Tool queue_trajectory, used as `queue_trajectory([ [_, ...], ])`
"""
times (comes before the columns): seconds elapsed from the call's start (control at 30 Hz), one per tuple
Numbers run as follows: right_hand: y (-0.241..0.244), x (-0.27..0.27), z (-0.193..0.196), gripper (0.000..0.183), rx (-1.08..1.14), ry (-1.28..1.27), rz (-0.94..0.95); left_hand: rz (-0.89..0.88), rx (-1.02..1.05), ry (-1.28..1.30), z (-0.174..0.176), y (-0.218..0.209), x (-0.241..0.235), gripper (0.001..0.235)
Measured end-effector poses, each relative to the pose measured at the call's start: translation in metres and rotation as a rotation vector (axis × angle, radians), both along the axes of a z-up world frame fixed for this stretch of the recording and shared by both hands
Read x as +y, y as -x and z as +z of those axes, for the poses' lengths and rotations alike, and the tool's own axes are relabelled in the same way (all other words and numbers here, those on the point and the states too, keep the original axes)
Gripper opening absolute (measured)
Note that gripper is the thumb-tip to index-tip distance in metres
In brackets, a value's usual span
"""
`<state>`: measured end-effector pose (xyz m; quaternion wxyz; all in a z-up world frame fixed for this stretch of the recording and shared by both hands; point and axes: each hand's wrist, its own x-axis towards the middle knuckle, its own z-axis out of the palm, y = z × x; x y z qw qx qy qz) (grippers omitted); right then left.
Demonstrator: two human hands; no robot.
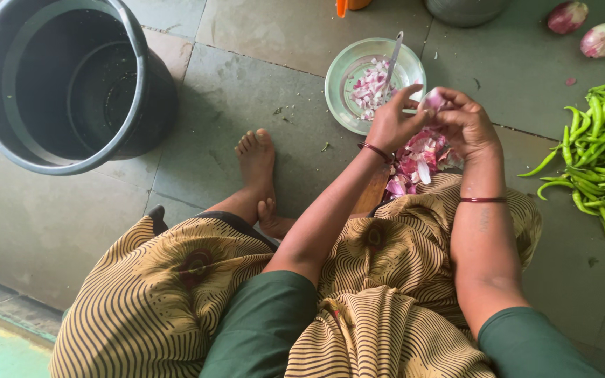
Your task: The person sits on the floor and uses a traditional vertical blade tool to chop red onions into small pieces. The chopped onions are collected in a metal bowl placed directly under the blade. The person handles multiple onions, peeling and slicing them one by one.
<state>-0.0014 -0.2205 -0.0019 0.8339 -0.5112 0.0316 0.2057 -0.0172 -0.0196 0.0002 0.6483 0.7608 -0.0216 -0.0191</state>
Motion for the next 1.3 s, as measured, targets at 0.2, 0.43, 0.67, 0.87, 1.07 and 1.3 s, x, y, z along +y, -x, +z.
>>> queue_trajectory([
  [0.2, 0.004, 0.0, 0.005, 0.044, 0.084, 0.0, -0.006, 0.019, 0.03, -0.098, -0.009, -0.003, -0.003, 0.041],
  [0.43, -0.004, -0.009, 0.007, 0.048, 0.226, -0.312, -0.032, -0.433, -0.026, -0.295, -0.074, -0.008, -0.007, 0.024],
  [0.67, 0.006, 0.0, 0.0, 0.046, 0.166, -0.002, -0.112, -0.274, -0.061, -0.543, -0.09, -0.019, -0.023, 0.032],
  [0.87, 0.009, 0.016, 0.007, 0.024, 0.064, 0.184, 0.125, 0.093, 0.636, 0.716, -0.082, -0.019, 0.004, 0.026],
  [1.07, 0.015, 0.002, -0.03, 0.02, 0.112, 1.196, 0.272, 0.137, 0.514, 0.749, -0.124, -0.035, 0.003, 0.026],
  [1.3, 0.015, 0.009, -0.085, 0.039, -0.085, 1.838, 0.569, 0.198, 0.45, 0.647, -0.125, -0.047, 0.012, 0.023],
])
